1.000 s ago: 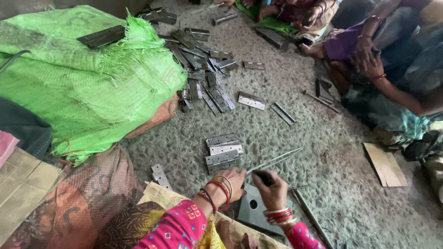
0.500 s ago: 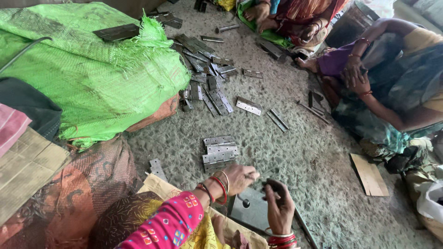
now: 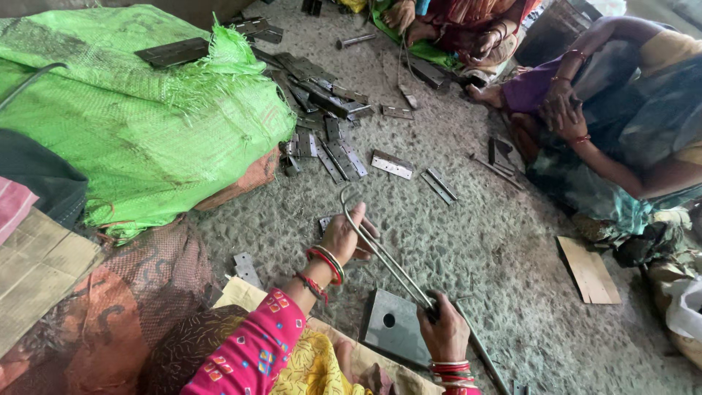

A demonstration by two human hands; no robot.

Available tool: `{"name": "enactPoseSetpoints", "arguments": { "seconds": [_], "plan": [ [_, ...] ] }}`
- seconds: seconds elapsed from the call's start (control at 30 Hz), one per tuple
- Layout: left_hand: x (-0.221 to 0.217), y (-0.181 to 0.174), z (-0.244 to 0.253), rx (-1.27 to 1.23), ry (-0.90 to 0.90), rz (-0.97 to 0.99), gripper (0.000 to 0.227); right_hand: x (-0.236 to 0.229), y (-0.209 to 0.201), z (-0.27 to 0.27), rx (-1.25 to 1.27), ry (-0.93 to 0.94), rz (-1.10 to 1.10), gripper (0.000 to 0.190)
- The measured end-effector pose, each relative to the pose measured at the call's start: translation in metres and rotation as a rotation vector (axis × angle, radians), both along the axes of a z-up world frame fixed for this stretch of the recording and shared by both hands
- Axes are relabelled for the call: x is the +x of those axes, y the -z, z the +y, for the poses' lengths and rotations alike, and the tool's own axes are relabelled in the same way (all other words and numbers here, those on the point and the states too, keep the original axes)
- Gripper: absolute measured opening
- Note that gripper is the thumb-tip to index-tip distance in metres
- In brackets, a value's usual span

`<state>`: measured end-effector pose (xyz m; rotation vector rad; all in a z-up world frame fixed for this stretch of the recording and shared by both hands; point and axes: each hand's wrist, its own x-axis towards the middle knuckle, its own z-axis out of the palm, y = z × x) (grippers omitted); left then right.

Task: The person sits on the floor and assembles metal hinges by hand. They pick up hinge plates, align them on a metal block, and use a hammer to drive pins into the holes, then place the finished hinges into a nearby bucket.

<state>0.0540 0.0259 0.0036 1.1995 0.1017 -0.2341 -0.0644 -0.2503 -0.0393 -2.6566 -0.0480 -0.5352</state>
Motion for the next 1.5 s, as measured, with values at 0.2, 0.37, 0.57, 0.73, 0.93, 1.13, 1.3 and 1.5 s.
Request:
{"name": "enactPoseSetpoints", "arguments": {
  "seconds": [0.2, 0.37, 0.57, 0.73, 0.93, 1.13, 1.3, 1.5],
  "plan": [
    [0.009, -0.006, 0.015, 0.005, -0.211, 0.039, 0.071, -0.009, -0.023, 0.032, 0.108, -0.080, 0.202, 0.041],
    [0.012, -0.008, 0.020, 0.080, -0.272, 0.028, 0.067, -0.018, -0.021, 0.041, 0.079, -0.096, 0.026, 0.034],
    [0.004, -0.017, 0.008, 0.684, -0.173, -0.213, 0.043, -0.009, 0.003, 0.035, 0.217, -0.046, 0.159, 0.029],
    [-0.025, -0.011, -0.008, 1.286, 0.435, -0.254, 0.040, 0.021, 0.007, 0.042, 0.389, -0.021, 0.301, 0.040],
    [-0.054, 0.013, -0.028, 1.370, 0.802, -0.278, 0.031, 0.123, -0.016, 0.076, 0.215, -0.256, 0.148, 0.051],
    [-0.040, 0.011, -0.024, 1.335, 0.655, -0.330, 0.034, 0.245, -0.013, 0.154, -0.081, -0.331, 0.049, 0.059],
    [-0.037, 0.001, -0.021, 1.294, 0.578, -0.300, 0.027, 0.333, -0.003, 0.211, -0.194, -0.371, 0.026, 0.059],
    [-0.028, -0.011, -0.023, 1.305, 0.789, -0.241, 0.034, 0.438, 0.011, 0.261, -0.375, -0.452, 0.032, 0.066]
  ]
}}
